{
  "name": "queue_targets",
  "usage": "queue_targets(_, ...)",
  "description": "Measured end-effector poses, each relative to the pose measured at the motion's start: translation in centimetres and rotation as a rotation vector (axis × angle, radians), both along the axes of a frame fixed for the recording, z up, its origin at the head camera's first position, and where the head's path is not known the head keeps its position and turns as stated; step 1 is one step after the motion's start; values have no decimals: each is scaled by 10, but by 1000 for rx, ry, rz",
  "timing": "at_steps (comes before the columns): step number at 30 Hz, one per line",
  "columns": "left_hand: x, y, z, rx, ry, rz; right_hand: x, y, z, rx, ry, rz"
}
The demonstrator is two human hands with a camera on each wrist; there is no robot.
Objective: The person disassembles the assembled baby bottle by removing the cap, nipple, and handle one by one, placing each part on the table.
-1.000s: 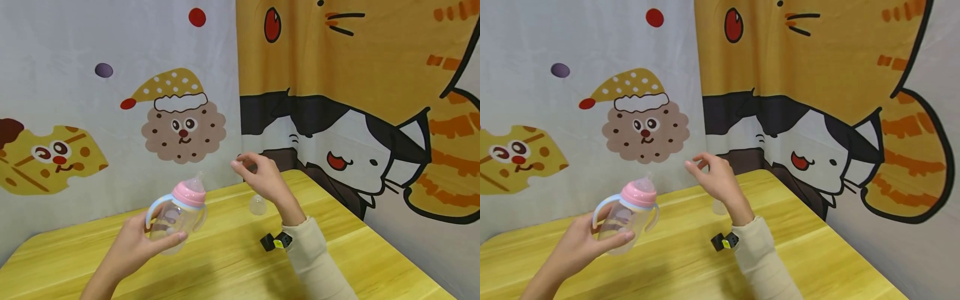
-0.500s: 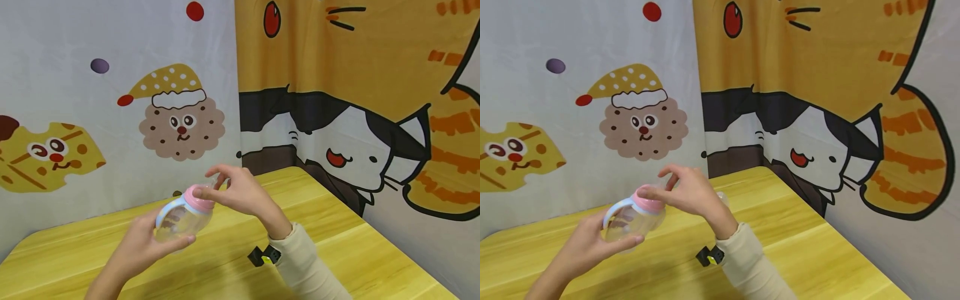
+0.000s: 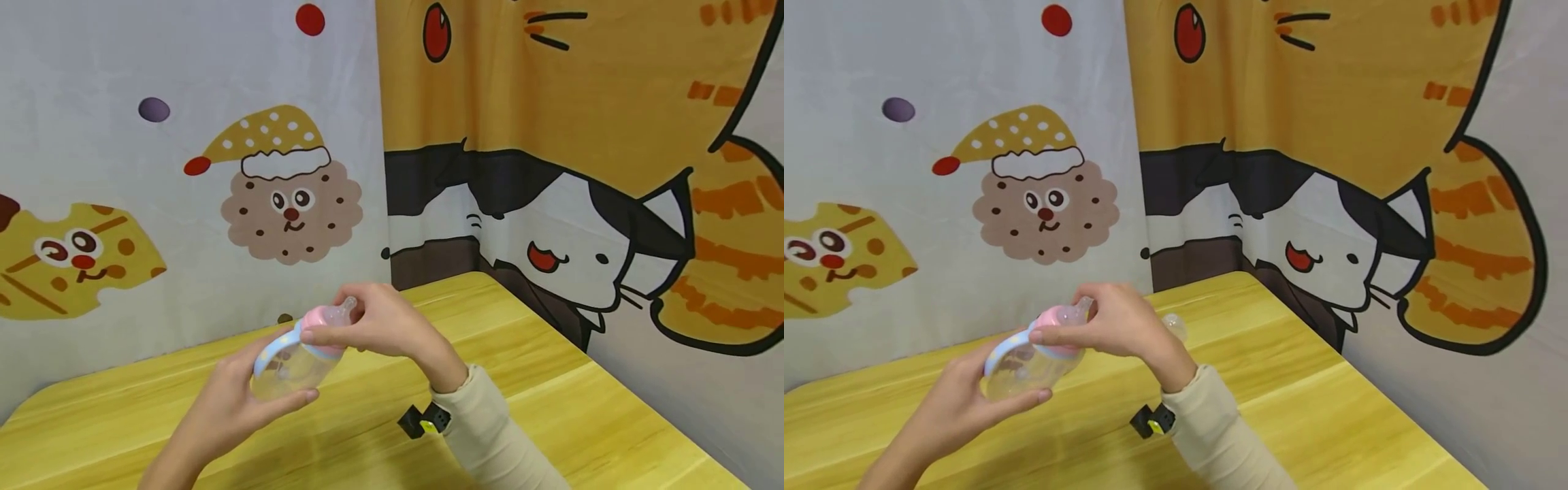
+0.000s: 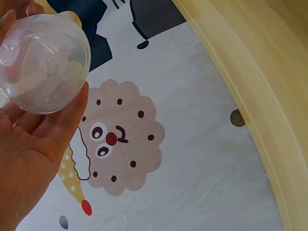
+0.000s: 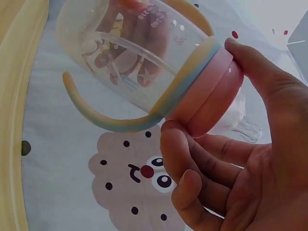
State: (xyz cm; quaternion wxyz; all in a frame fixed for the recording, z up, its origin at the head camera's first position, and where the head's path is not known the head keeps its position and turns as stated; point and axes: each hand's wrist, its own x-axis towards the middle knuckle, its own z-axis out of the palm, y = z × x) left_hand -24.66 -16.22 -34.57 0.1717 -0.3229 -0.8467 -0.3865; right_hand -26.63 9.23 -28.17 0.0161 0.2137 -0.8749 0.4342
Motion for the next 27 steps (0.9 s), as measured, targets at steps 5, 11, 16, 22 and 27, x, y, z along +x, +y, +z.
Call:
queue_targets(5, 1, 0, -1, 2, -6, 0, -1, 2, 0, -48, -74, 66)
queue_targets(11, 2, -2, -2, 15, -55, -31, -1, 2, 0, -67, -104, 115)
queue_targets(16, 5, -4, 2, 29, -99, -64, 0, 1, 2, -79, -90, 144)
queue_targets(22, 6, -4, 6, 35, -51, -102, 2, 2, 4, -110, -75, 161)
queue_targets(27, 7, -7, 7, 54, -71, -151, 4, 2, 5, -141, -96, 201)
